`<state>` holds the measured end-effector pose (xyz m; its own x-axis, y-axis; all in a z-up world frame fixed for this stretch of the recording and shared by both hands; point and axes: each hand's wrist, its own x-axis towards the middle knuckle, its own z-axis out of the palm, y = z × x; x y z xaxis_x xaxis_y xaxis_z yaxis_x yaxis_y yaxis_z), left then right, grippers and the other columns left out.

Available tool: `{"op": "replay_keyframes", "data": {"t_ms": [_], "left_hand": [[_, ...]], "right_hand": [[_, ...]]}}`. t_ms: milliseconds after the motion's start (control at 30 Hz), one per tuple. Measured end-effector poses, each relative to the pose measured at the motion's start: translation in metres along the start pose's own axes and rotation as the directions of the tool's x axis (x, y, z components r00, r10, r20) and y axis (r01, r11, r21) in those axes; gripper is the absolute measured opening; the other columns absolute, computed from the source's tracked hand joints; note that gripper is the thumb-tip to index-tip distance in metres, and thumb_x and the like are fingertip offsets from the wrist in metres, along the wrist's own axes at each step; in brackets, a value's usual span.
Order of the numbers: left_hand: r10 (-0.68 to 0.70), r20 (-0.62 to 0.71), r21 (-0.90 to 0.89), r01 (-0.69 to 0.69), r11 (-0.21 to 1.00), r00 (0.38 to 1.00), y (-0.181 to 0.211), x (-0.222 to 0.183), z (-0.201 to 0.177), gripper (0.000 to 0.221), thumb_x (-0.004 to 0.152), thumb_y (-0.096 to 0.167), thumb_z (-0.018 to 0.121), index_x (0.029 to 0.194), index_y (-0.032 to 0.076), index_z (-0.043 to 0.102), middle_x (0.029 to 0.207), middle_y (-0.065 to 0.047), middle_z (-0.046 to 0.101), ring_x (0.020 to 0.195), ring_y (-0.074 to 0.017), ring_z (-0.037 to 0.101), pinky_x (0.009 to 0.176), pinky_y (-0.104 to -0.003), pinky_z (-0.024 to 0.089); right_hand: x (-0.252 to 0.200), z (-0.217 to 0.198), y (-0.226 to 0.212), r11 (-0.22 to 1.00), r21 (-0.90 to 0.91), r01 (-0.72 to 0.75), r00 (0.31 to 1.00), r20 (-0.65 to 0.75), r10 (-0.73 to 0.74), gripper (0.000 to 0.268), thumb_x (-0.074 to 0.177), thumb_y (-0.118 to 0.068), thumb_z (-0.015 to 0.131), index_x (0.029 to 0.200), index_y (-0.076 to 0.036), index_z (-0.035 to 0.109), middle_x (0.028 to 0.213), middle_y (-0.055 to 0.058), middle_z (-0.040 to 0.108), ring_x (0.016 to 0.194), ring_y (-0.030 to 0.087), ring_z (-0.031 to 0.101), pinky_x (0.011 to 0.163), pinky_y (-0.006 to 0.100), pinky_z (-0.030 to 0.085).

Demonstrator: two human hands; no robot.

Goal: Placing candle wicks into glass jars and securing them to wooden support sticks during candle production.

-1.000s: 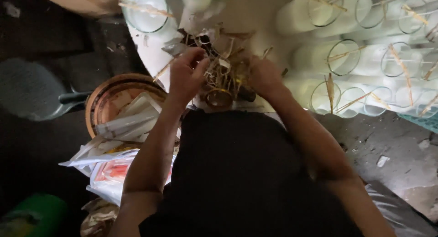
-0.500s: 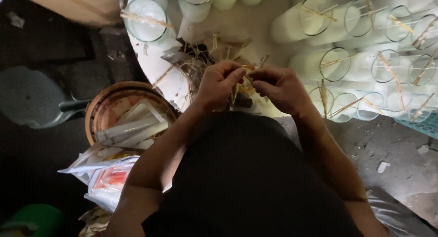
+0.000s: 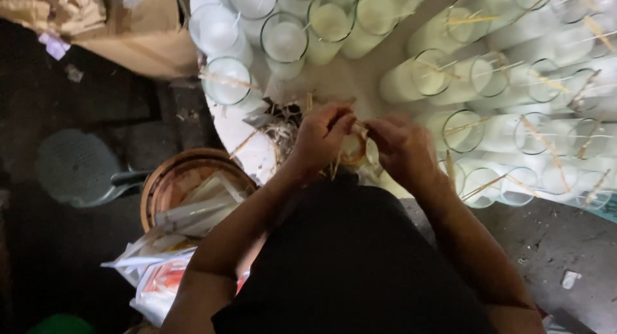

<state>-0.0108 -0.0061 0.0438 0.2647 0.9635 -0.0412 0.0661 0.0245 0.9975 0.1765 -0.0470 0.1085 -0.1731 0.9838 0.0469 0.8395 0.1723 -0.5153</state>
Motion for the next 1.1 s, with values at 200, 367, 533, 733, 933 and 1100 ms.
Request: {"op": "replay_keyframes", "data": {"t_ms": [200, 367, 533, 733, 933, 1100], "left_hand": [[0.163, 0.068, 0.357, -0.176, 0.917, 0.984, 0.018, 0.072, 0.025, 0.048, 0.103, 0.018, 0.064, 0.147, 0.008, 0.047, 0.083, -0.017, 0.072, 0.076, -0.0374, 0.07, 0.068, -0.051, 0.054], [0.182, 0.067, 0.667, -0.18, 0.723, 0.981, -0.015, 0.131, 0.046, 0.041, 0.104, 0.025, 0.056, 0.137, 0.004, 0.046, 0.083, -0.017, 0.075, 0.074, -0.0415, 0.072, 0.06, -0.053, 0.053], [0.125, 0.106, 0.763, -0.161, 0.626, 0.986, -0.005, 0.128, 0.04, 0.018, 0.083, -0.01, 0.05, 0.091, 0.006, 0.051, 0.072, -0.017, 0.07, 0.063, -0.0437, 0.067, 0.052, -0.055, 0.048], [0.007, 0.297, 0.709, -0.226, 0.668, 0.955, 0.026, 0.092, 0.013, 0.01, 0.095, 0.012, 0.071, 0.095, 0.006, 0.063, 0.077, -0.013, 0.072, 0.074, -0.0316, 0.067, 0.066, -0.045, 0.048], [0.18, 0.435, 0.733, -0.463, 0.499, 0.883, 0.026, 0.098, 0.055, 0.012, 0.1, 0.006, 0.058, 0.109, 0.005, 0.066, 0.072, 0.004, 0.047, 0.053, -0.0077, 0.039, 0.041, -0.023, 0.032], [0.261, 0.333, 0.738, -0.423, 0.526, 0.906, 0.011, 0.103, 0.047, 0.009, 0.088, 0.0, 0.061, 0.085, 0.008, 0.064, 0.064, -0.005, 0.056, 0.051, -0.0188, 0.049, 0.043, -0.033, 0.037]], "right_hand": [[0.031, -0.038, 0.052, 0.969, -0.195, 0.154, 0.975, -0.131, -0.181, 0.019, 0.092, -0.001, 0.074, 0.102, -0.016, 0.077, 0.082, 0.006, 0.066, 0.083, 0.032, 0.066, 0.062, 0.044, 0.051], [0.043, -0.079, 0.054, 0.991, -0.002, 0.136, 0.978, -0.157, -0.134, 0.023, 0.093, 0.003, 0.081, 0.116, 0.0, 0.079, 0.1, 0.013, 0.077, 0.086, 0.025, 0.072, 0.078, 0.033, 0.055], [0.039, -0.099, 0.061, 0.975, 0.21, -0.074, 0.978, -0.174, 0.112, 0.03, 0.093, 0.007, 0.073, 0.122, 0.002, 0.071, 0.108, 0.015, 0.067, 0.085, 0.021, 0.069, 0.076, 0.03, 0.06], [0.044, -0.113, 0.073, 0.985, 0.166, -0.043, 0.977, -0.199, 0.076, 0.02, 0.099, 0.011, 0.072, 0.118, 0.004, 0.072, 0.108, 0.019, 0.066, 0.077, 0.024, 0.075, 0.068, 0.031, 0.063], [0.068, -0.109, 0.091, 0.978, -0.035, 0.206, 0.937, -0.282, -0.207, 0.022, 0.092, 0.011, 0.079, 0.11, 0.0, 0.077, 0.103, 0.012, 0.075, 0.098, 0.028, 0.07, 0.082, 0.038, 0.054], [0.079, -0.104, 0.099, 0.971, -0.024, 0.236, 0.935, -0.268, -0.234, 0.024, 0.092, 0.017, 0.082, 0.11, 0.002, 0.08, 0.098, 0.014, 0.072, 0.084, 0.025, 0.067, 0.068, 0.033, 0.055]]}}
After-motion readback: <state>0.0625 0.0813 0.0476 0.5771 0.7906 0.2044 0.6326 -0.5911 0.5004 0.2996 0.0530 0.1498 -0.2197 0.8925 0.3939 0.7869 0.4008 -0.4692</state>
